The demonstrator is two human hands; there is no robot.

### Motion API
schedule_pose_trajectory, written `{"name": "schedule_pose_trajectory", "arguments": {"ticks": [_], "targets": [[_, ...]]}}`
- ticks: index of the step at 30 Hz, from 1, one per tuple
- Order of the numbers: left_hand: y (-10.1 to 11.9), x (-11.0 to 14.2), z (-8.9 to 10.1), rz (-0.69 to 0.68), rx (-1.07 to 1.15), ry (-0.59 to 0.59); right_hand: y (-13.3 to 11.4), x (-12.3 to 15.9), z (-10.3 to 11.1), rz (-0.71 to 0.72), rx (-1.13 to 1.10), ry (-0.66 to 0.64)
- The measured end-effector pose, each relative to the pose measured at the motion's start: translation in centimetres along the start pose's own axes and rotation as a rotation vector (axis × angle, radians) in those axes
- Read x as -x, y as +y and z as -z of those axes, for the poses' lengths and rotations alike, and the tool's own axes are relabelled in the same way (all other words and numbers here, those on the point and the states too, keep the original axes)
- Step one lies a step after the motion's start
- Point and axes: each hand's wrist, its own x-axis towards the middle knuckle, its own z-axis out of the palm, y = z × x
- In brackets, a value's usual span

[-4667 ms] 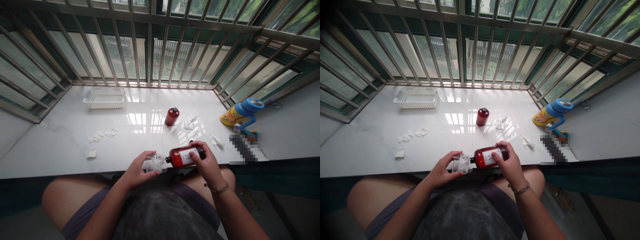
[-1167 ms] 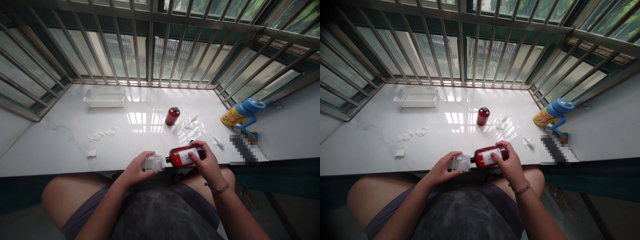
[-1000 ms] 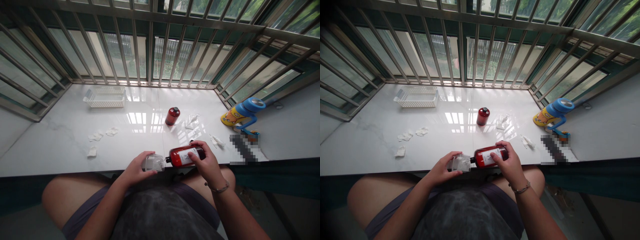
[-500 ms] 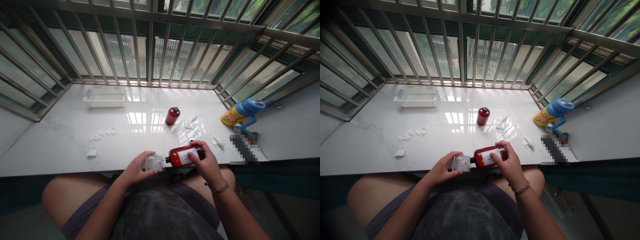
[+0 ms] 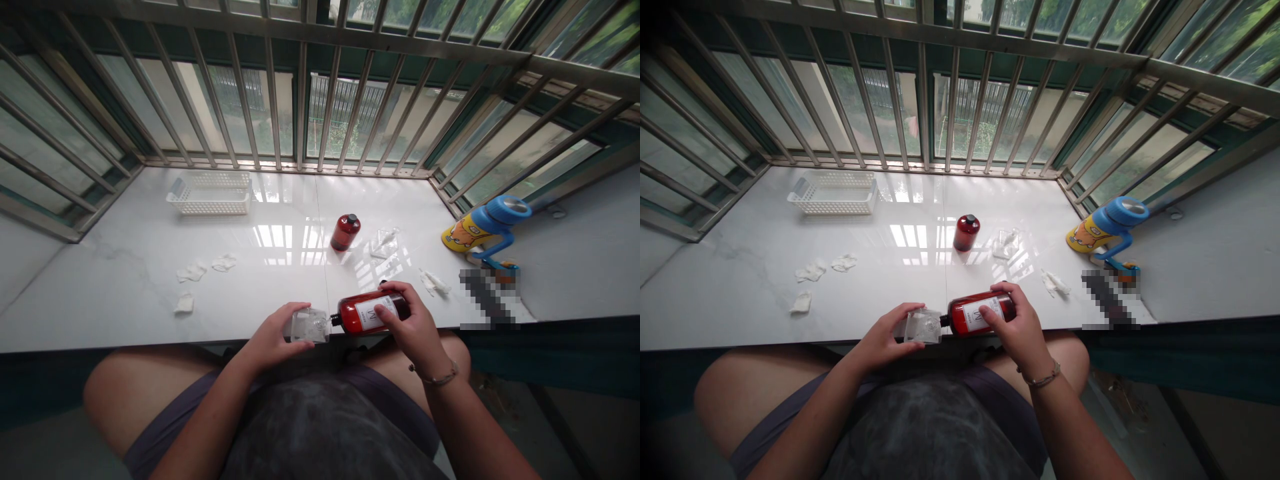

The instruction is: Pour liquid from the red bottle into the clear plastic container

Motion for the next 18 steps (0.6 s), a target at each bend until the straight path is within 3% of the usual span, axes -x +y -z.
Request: {"name": "schedule_pose_trajectory", "arguments": {"ticks": [18], "targets": [[-0.19, -0.05, -0.09, 0.0, -0.008, 0.002, -0.02, 0.06, -0.06, 0.009, 0.006, 0.006]]}}
